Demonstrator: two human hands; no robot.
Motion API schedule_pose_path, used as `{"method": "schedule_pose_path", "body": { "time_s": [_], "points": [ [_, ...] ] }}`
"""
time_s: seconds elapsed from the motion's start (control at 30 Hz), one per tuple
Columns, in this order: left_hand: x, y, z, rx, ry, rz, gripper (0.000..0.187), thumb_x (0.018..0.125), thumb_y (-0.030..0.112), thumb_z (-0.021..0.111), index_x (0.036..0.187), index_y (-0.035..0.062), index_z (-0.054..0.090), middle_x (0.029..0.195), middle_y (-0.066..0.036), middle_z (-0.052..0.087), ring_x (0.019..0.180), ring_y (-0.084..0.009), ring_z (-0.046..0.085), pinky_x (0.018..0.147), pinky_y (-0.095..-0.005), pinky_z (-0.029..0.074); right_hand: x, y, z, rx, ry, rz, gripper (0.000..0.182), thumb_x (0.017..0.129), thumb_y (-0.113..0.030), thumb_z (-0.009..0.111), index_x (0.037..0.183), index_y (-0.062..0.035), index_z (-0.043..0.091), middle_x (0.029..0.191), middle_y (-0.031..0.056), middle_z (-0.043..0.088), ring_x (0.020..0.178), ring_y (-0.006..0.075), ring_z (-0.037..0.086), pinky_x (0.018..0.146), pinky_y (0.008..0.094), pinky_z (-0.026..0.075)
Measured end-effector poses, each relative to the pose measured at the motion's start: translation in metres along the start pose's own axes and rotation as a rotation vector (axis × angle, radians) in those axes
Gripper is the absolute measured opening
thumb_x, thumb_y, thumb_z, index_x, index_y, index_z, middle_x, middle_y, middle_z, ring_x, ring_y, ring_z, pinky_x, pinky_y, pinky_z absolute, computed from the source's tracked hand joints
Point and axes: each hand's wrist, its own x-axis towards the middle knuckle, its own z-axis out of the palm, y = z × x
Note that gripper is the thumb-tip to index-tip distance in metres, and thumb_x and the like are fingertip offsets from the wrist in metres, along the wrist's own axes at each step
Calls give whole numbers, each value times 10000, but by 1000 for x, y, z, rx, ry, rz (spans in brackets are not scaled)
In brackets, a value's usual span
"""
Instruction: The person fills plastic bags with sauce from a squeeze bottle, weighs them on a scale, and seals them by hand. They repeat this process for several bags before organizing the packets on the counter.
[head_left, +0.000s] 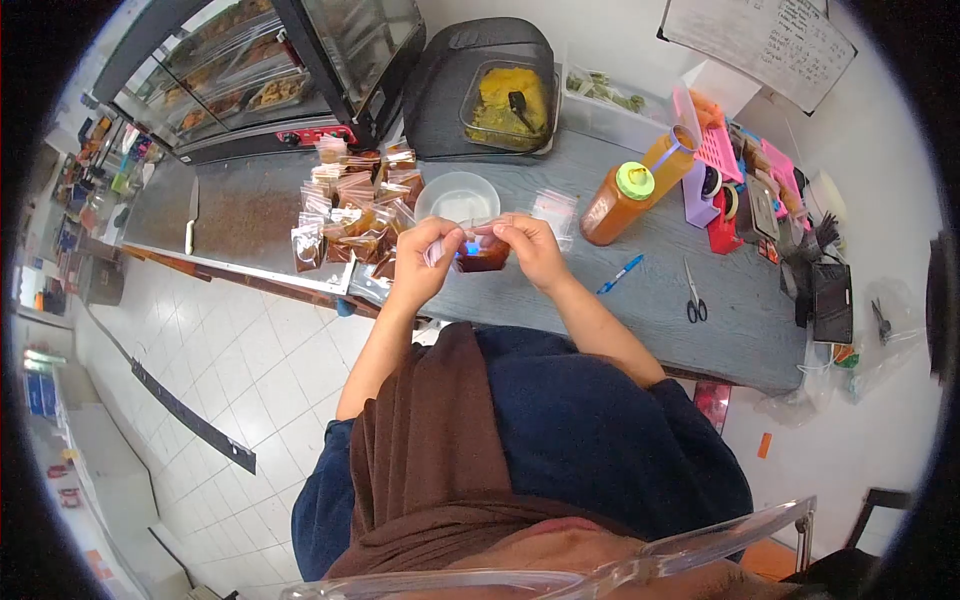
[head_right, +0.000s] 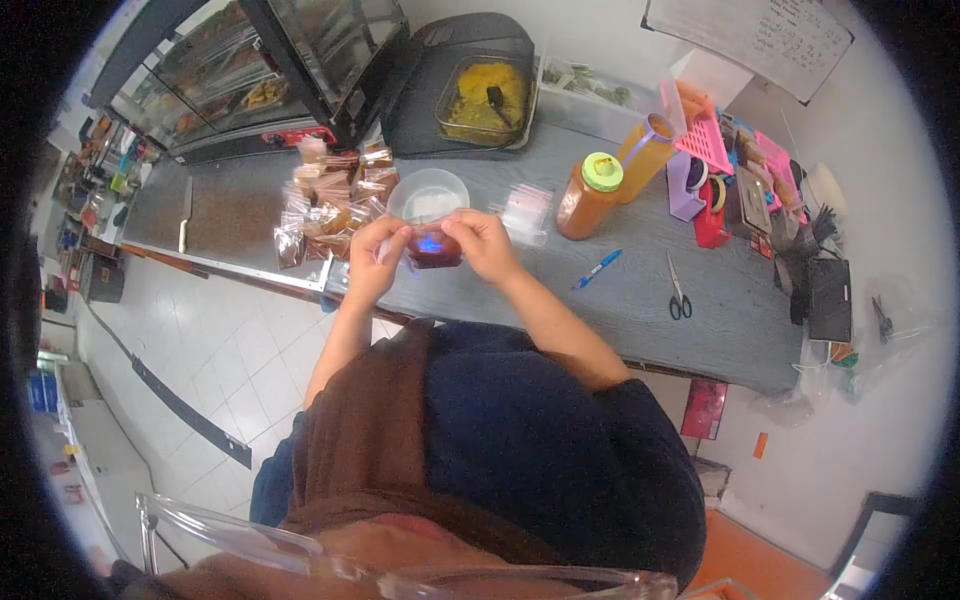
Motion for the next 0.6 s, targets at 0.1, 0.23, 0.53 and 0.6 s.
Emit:
{"method": "schedule_pose_path", "body": {
  "time_s": [0.1,0.23,0.53,0.6],
  "points": [
    [-1,4,-6,75,-5,69,55,834,68,633,813,18,643,713,-92,621,663,-220,577,621,-309,450,7,-3,16,42,2,-57,149,900,-53,558,953,21,676,933,58,642,869,119,601,774,252,486],
    [-1,14,-13,242,-25,199,42,779,43,660,805,17,640,742,-107,631,692,-269,570,631,-342,455,15,-6,22,-85,-45,-61,104,856,-62,631,903,17,679,916,64,649,868,128,616,778,269,504],
    [-18,9,-34,380,53,188,70,727,17,673,781,18,629,738,-108,630,698,-285,562,635,-368,449,27,-9,42,-426,-80,-107,200,786,-162,742,752,6,637,724,57,622,696,97,577,637,259,474],
    [-25,3,-39,373,52,172,64,732,17,673,774,16,626,731,-108,626,694,-286,558,633,-367,448,29,-5,44,-494,-85,-93,256,772,-192,759,682,-4,609,655,52,585,621,87,534,565,259,438]
  ]
}}
